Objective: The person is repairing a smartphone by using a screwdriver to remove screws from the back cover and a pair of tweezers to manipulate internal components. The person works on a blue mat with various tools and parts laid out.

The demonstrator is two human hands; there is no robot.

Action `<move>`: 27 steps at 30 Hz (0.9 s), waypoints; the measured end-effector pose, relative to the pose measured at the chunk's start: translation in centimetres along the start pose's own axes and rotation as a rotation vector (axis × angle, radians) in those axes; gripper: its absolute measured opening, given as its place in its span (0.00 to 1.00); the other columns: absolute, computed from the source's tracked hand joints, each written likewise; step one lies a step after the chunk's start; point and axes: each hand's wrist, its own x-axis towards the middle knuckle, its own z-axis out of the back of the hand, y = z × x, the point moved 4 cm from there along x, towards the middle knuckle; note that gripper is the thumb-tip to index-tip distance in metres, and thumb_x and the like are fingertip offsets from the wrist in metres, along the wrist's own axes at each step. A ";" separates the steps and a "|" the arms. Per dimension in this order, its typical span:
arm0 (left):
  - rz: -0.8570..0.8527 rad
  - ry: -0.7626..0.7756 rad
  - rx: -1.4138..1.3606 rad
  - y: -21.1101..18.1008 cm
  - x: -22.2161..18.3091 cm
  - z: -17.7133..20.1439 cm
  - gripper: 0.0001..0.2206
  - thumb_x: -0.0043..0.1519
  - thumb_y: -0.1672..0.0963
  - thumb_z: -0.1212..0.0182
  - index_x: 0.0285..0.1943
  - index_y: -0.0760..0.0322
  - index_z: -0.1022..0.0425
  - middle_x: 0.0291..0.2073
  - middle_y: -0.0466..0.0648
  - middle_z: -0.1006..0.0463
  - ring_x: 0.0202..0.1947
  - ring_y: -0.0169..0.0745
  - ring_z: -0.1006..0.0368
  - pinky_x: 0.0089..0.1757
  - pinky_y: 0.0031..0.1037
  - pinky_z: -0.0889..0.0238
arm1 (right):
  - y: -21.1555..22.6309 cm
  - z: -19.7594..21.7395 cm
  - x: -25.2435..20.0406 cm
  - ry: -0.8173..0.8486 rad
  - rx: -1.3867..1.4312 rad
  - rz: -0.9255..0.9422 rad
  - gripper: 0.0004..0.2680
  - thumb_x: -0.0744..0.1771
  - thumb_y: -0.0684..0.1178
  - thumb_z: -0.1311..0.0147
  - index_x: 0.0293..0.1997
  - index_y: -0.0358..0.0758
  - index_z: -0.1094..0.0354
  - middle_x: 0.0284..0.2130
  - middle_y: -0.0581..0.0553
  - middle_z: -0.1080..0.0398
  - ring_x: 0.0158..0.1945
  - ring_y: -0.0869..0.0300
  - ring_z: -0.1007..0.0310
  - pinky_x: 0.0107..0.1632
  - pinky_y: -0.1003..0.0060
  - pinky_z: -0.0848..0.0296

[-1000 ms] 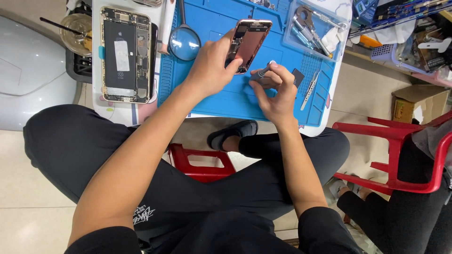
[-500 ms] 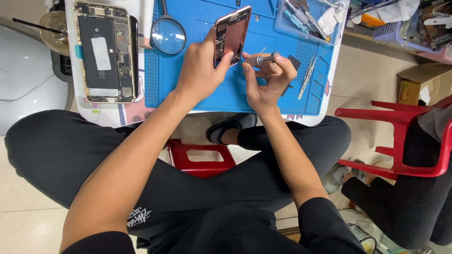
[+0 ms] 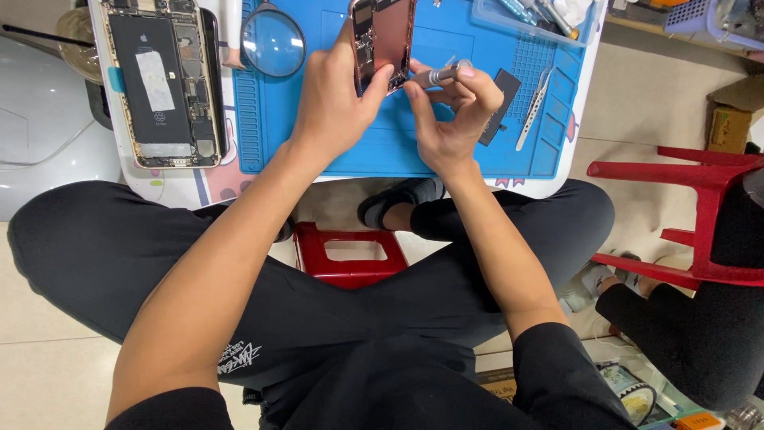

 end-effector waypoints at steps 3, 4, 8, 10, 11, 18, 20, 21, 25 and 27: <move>0.000 0.002 0.020 0.1 -0.1 -0.1 0.21 0.69 0.59 0.34 0.68 0.66 0.37 0.32 0.46 0.16 0.28 0.47 0.22 0.33 0.33 0.32 | 0.0 0.0 0.0 0.000 0.008 0.020 0.24 0.70 0.29 0.44 0.66 0.53 0.52 0.45 0.38 0.39 0.41 0.50 0.24 0.51 0.49 0.12; -0.017 -0.008 0.026 -0.2 0.0 0.0 0.17 0.69 0.59 0.35 0.64 0.67 0.35 0.31 0.47 0.17 0.27 0.48 0.23 0.31 0.33 0.33 | -0.1 0.0 -0.1 0.016 -0.001 0.017 0.25 0.70 0.29 0.43 0.66 0.53 0.52 0.46 0.37 0.38 0.44 0.48 0.22 0.49 0.51 0.11; -0.033 -0.025 0.035 -0.3 -0.1 -0.1 0.16 0.70 0.59 0.35 0.62 0.67 0.34 0.36 0.51 0.16 0.30 0.52 0.20 0.32 0.34 0.30 | -0.2 0.1 0.0 0.042 -0.010 0.041 0.24 0.70 0.29 0.42 0.67 0.52 0.52 0.45 0.36 0.37 0.44 0.47 0.21 0.52 0.50 0.12; -0.027 -0.024 0.031 -0.5 -0.1 -0.1 0.16 0.69 0.59 0.35 0.63 0.67 0.34 0.34 0.50 0.16 0.29 0.51 0.21 0.32 0.34 0.30 | -0.1 0.0 0.0 0.043 0.004 0.042 0.24 0.70 0.28 0.43 0.67 0.52 0.52 0.45 0.37 0.38 0.42 0.49 0.23 0.54 0.48 0.12; -0.024 -0.026 0.028 -0.5 0.0 0.0 0.17 0.69 0.60 0.35 0.63 0.67 0.34 0.32 0.48 0.17 0.28 0.50 0.22 0.32 0.34 0.31 | -0.2 0.0 0.1 0.044 0.020 0.048 0.24 0.70 0.28 0.44 0.67 0.51 0.52 0.46 0.39 0.39 0.41 0.50 0.25 0.57 0.46 0.13; 0.006 -0.013 0.023 0.6 -0.5 -0.7 0.25 0.71 0.59 0.35 0.74 0.62 0.42 0.35 0.46 0.15 0.32 0.48 0.20 0.36 0.32 0.28 | -0.3 0.2 -0.2 0.065 -0.025 0.015 0.25 0.70 0.30 0.40 0.67 0.53 0.52 0.45 0.35 0.34 0.49 0.44 0.20 0.40 0.58 0.13; 0.009 -0.010 0.035 0.8 -0.6 -0.7 0.28 0.71 0.59 0.34 0.77 0.60 0.45 0.37 0.45 0.13 0.35 0.48 0.16 0.39 0.32 0.25 | -0.4 0.2 -0.3 0.056 -0.050 0.016 0.26 0.70 0.30 0.39 0.68 0.54 0.51 0.48 0.38 0.36 0.50 0.44 0.19 0.36 0.60 0.14; 0.010 -0.010 0.035 0.8 -0.6 -0.7 0.28 0.71 0.59 0.34 0.77 0.60 0.45 0.37 0.45 0.13 0.35 0.48 0.16 0.39 0.32 0.25 | -0.3 0.2 -0.2 0.057 -0.050 0.015 0.26 0.70 0.30 0.39 0.68 0.54 0.51 0.48 0.38 0.36 0.50 0.44 0.19 0.36 0.60 0.14; 0.012 -0.012 0.032 0.7 -0.6 -0.7 0.26 0.72 0.59 0.34 0.76 0.61 0.44 0.35 0.45 0.15 0.32 0.46 0.18 0.36 0.31 0.27 | -0.1 0.1 0.0 0.062 -0.038 0.012 0.26 0.70 0.30 0.39 0.67 0.54 0.51 0.44 0.37 0.34 0.49 0.45 0.20 0.39 0.59 0.13; 0.009 -0.013 0.030 0.8 -0.6 -0.8 0.26 0.72 0.59 0.35 0.76 0.61 0.44 0.37 0.46 0.13 0.34 0.46 0.17 0.37 0.31 0.26 | -0.1 0.1 0.1 0.062 -0.043 0.008 0.26 0.70 0.30 0.39 0.67 0.54 0.51 0.45 0.37 0.34 0.50 0.44 0.20 0.38 0.60 0.14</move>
